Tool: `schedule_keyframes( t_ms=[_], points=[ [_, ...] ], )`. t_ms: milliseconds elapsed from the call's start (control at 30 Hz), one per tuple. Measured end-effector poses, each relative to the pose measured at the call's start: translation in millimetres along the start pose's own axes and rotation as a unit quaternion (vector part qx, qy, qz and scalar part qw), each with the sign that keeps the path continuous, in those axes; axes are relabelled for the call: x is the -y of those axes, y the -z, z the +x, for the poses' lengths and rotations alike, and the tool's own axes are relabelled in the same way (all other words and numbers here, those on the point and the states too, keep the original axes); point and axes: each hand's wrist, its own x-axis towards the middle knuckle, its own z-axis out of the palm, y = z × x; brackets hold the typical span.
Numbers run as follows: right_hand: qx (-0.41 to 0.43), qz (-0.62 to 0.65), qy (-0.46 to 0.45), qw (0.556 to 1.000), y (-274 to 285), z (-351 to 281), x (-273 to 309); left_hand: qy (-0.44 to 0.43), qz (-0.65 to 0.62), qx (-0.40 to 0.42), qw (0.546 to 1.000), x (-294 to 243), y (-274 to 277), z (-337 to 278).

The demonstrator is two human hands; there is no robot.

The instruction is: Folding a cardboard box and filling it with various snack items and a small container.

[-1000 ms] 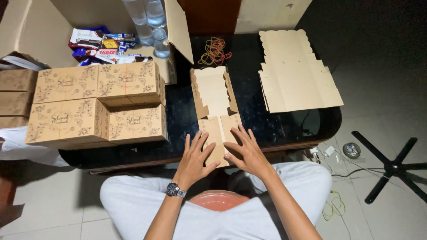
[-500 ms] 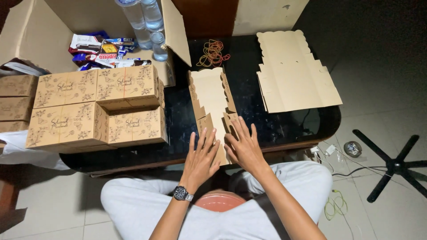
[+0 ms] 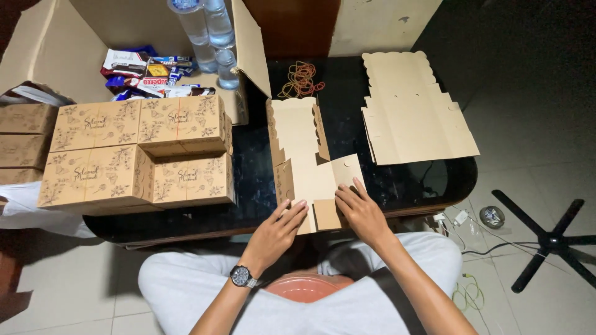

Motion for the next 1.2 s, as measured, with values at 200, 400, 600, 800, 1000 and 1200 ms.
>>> schedule_keyframes(
  t_ms=[200,400,600,800,1000,1200],
  points=[
    [0.064,0.127,-0.001,0.990,33.5,-6.1,2.2,0.028,-0.048,0.064,0.996,6.1,-5.2,-18.0],
    [0.025,0.132,0.002,0.991,35.0,-11.7,12.5,0.129,0.041,0.161,0.978,6.0,6.4,-22.3],
    [0.036,0.133,-0.001,0.990,26.8,-16.6,9.1,0.147,0.001,0.140,0.979,13.9,-9.5,-29.7],
    [0.028,0.315,-0.140,0.938,29.8,-5.2,3.9,0.270,-0.273,0.069,0.921,40.8,-14.5,-23.3],
    [-0.045,0.344,-0.324,0.880,-36.3,6.1,-9.5,0.452,-0.326,-0.014,0.830,42.6,-63.4,-6.5],
    [-0.121,0.259,-0.388,0.876,-27.8,28.7,14.1,0.488,-0.236,-0.130,0.830,20.5,-31.7,27.8]
  ],
)
